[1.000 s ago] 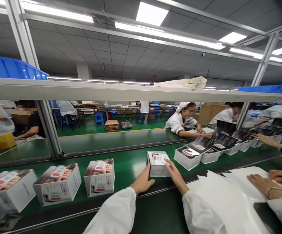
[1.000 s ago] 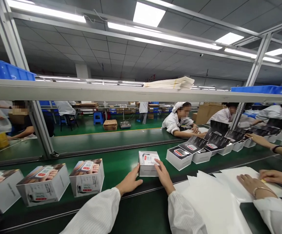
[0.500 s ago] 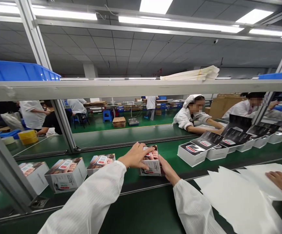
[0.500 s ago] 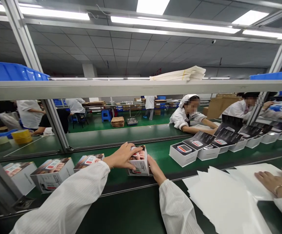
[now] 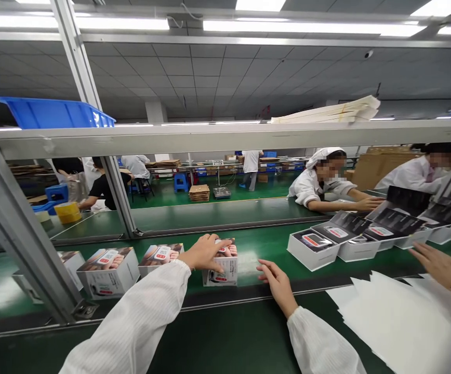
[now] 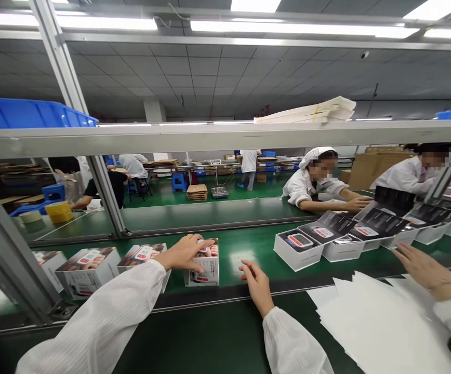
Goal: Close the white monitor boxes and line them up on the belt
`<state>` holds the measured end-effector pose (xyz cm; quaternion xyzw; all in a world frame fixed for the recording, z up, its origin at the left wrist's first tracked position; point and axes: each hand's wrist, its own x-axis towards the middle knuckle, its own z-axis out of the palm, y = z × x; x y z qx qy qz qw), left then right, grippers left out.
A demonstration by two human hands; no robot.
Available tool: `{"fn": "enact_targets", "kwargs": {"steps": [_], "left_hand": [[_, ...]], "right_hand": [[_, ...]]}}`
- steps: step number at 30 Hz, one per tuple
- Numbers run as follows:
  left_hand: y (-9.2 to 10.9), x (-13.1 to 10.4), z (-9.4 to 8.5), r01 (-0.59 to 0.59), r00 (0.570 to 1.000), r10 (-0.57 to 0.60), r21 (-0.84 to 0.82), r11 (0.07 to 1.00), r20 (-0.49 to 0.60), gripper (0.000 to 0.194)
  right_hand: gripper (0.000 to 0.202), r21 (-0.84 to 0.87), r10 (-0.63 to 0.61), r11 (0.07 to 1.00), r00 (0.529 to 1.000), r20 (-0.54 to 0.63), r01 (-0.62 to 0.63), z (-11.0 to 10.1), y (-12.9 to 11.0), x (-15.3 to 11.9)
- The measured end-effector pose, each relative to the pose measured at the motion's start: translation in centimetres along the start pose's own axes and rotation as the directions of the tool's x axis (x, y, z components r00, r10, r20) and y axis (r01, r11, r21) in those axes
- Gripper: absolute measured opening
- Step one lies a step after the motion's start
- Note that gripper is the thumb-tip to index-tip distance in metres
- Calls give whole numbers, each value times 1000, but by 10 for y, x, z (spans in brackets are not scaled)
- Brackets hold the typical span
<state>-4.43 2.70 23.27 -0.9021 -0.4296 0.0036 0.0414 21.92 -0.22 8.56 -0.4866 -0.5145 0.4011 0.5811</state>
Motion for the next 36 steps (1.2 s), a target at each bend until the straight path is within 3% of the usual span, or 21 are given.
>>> {"fn": "enact_targets", "kwargs": {"steps": [3, 5, 8, 10, 13, 15, 18, 24, 29, 36], "left_hand": [[23, -15, 8, 49, 982, -39, 48, 998, -187, 98], [48, -25, 28, 4, 942, 10, 41, 999, -336, 86], [83, -34, 81, -189, 896, 178, 14, 982, -406, 70], [95, -32, 124, -327, 849, 311, 37, 944, -428, 64], [96, -18, 173, -375, 813, 372, 86, 923, -447, 58], [92, -11, 187, -367, 806, 356, 72, 927, -472, 63], [90, -13, 183, -375, 807, 349, 42, 926, -476, 64], [99, -25, 156, -358, 861, 332, 6, 934, -385, 51], [101, -29, 155, -350, 892, 314, -55, 935, -326, 55], [99, -30, 154, -352, 901, 306, -103, 930, -308, 56]], "right_hand": [[54, 44, -1, 999, 1000, -26, 2, 1, 0, -2], [54, 53, -12, 999, 1000, -21, 13, 2, 1, -3], [54, 26, -45, 999, 999, 0, 45, 5, 1, -3], [55, -13, -67, 998, 998, 11, 67, 6, 1, -3], [53, -76, -81, 994, 997, 18, 82, 7, 0, -4], [51, -113, -83, 990, 996, 22, 85, 7, -1, -6], [51, -148, -88, 985, 995, 36, 93, 6, -3, -7], [51, -166, -87, 982, 995, 53, 95, 3, -4, -7], [52, -172, -86, 981, 995, 54, 94, 2, -4, -8], [51, -170, -102, 979, 993, 58, 110, 3, -2, -8]]}}
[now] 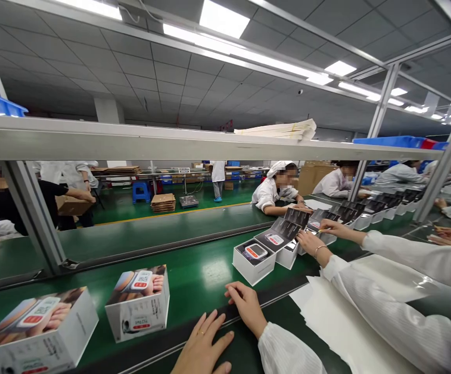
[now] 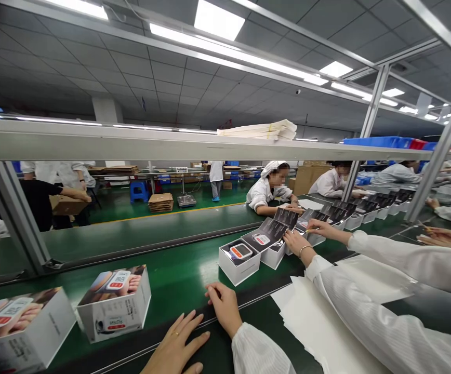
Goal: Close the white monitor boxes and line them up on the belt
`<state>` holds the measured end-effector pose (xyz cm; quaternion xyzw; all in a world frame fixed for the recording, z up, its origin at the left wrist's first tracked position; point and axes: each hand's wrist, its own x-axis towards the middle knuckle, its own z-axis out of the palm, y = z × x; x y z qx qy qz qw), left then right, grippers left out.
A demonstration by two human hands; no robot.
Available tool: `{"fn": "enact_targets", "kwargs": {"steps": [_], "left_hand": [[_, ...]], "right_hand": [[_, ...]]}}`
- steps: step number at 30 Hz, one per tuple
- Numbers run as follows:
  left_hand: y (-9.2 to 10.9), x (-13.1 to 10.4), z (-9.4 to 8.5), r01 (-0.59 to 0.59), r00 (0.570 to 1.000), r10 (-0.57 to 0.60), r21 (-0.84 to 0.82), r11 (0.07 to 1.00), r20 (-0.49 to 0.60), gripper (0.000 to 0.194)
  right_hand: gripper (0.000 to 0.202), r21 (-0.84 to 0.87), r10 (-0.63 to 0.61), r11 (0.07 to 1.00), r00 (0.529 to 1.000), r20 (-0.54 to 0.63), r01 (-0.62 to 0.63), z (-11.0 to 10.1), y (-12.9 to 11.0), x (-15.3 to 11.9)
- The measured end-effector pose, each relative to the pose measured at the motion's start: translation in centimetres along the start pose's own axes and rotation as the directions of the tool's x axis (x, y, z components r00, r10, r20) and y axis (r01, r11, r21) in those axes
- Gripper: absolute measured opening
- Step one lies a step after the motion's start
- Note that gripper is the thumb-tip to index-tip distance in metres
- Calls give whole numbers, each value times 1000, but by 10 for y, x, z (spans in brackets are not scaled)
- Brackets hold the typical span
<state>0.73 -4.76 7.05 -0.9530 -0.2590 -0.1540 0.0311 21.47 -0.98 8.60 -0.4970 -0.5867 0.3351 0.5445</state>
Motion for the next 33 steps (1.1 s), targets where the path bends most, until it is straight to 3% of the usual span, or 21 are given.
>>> {"fn": "enact_targets", "kwargs": {"steps": [4, 7, 11, 13, 14, 15, 17, 20, 25, 30, 33], "left_hand": [[1, 1, -4, 21, 999, -21, -23, 1000, 32, 57], [2, 1, -7, 27, 999, -26, -25, 999, 42, 57], [2, 1, -8, 5, 1000, -5, -13, 1000, -16, 55], [2, 2, -8, -10, 1000, 10, 5, 1000, -28, 51], [3, 3, -8, -15, 999, 15, 13, 1000, -32, 50], [3, 3, -9, -19, 999, 19, 20, 1000, -38, 50], [2, 4, -8, -22, 999, 23, 33, 999, -49, 50], [0, 3, 0, -17, 998, 21, 60, 998, -65, 52], [-10, -3, 25, -15, 998, 22, 113, 994, -61, 56], [-18, -5, 40, -17, 996, 25, 101, 995, -86, 54], [-14, -4, 38, -9, 992, 21, 95, 995, -126, 55]], "right_hand": [[48, 7, 8, 1000, 999, -47, -8, 2, 2, 0], [46, -60, -31, 998, 966, -255, 16, -11, 5, 9], [47, -249, -145, 968, 802, -580, -5, -60, 15, 32], [51, -251, -93, 962, 729, -678, -111, -85, 22, 44], [51, -215, -35, 963, 717, -696, -163, -94, 26, 49], [51, -167, 32, 966, 727, -686, -200, -101, 30, 53], [48, -63, 133, 975, 791, -597, -211, -104, 38, 61], [46, 92, 152, 988, 857, -493, -123, -93, 48, 70], [59, 292, 244, 950, 841, -484, -107, -70, 51, 80], [64, 285, 233, 952, 870, -435, -113, -62, 48, 77], [64, 212, 168, 973, 898, -406, -86, -57, 46, 72]]}}
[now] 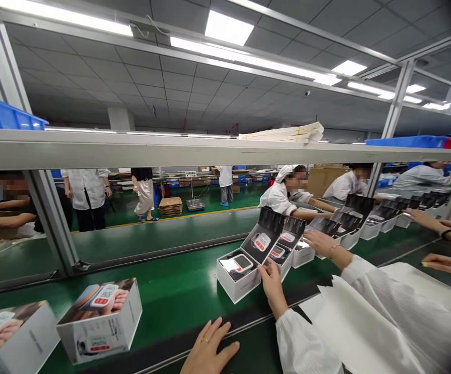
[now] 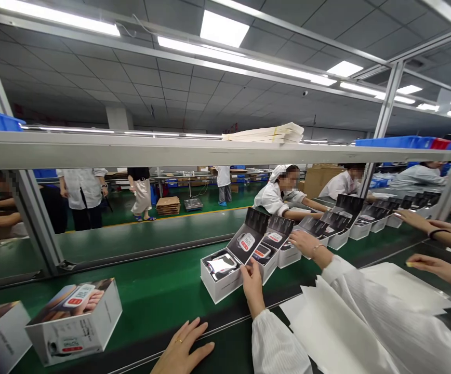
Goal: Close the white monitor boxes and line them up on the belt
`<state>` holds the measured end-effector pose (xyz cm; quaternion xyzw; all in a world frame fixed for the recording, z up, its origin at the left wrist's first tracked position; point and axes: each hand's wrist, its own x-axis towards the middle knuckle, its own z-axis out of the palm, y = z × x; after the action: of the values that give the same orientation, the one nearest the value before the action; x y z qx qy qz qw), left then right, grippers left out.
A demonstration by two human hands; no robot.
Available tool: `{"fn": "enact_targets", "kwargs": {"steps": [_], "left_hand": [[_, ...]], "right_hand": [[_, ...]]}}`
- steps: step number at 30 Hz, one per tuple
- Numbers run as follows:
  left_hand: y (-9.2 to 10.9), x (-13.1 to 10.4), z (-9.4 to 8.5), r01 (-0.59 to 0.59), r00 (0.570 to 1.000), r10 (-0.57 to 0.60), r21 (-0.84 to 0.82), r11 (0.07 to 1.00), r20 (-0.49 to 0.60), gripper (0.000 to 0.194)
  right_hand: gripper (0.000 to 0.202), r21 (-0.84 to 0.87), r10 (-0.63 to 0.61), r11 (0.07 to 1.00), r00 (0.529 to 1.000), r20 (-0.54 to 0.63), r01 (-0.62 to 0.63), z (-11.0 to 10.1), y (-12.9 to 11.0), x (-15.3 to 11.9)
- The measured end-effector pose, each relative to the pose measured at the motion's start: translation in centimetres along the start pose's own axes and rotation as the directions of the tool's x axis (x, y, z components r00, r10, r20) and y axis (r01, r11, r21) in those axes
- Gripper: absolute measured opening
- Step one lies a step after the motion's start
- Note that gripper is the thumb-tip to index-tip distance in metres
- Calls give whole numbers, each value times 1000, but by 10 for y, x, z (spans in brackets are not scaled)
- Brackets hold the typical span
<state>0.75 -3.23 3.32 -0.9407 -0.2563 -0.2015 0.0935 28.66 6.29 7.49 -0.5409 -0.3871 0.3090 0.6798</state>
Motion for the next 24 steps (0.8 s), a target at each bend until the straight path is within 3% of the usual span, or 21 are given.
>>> {"fn": "enact_targets", "kwargs": {"steps": [3, 6, 9, 11, 13, 15, 16, 18, 21, 24], "left_hand": [[11, 9, -21, 44, 993, -44, 3, 999, -106, 61], [23, 29, -56, 130, 971, -124, 12, 991, -202, 65], [22, 55, -75, 277, 916, -275, -34, 960, -292, 68], [12, 70, -65, 416, 846, -446, -162, 895, -291, 67], [0, 77, -44, 535, 767, -616, -352, 768, -178, 67], [-9, 77, -24, 582, 728, -684, -484, 653, -47, 69], [-12, 74, -19, 580, 736, -677, -505, 640, -13, 71], [-15, 67, -24, 544, 784, -620, -441, 713, -36, 76], [-20, 61, -64, 432, 879, -454, -156, 888, -148, 87], [-30, 63, -112, 301, 948, -293, 52, 952, -128, 94]], "right_hand": [[61, -112, -123, 985, 990, 69, 130, 1, -3, -8], [48, -208, -276, 924, 936, 219, 321, -1, -11, -20], [39, -276, -275, 882, 893, 356, 382, 0, -20, -35], [39, -280, -243, 890, 894, 377, 360, 4, -24, -43], [41, -249, -210, 915, 902, 378, 318, 10, -26, -48], [43, -222, -171, 939, 916, 364, 263, 18, -26, -50], [44, -212, -151, 948, 924, 352, 235, 21, -27, -50], [49, -177, -114, 968, 941, 319, 177, 25, -27, -49], [57, -61, 2, 998, 943, 333, 20, 29, -25, -48], [64, -10, 131, 990, 873, 470, -143, 40, -23, -53]]}}
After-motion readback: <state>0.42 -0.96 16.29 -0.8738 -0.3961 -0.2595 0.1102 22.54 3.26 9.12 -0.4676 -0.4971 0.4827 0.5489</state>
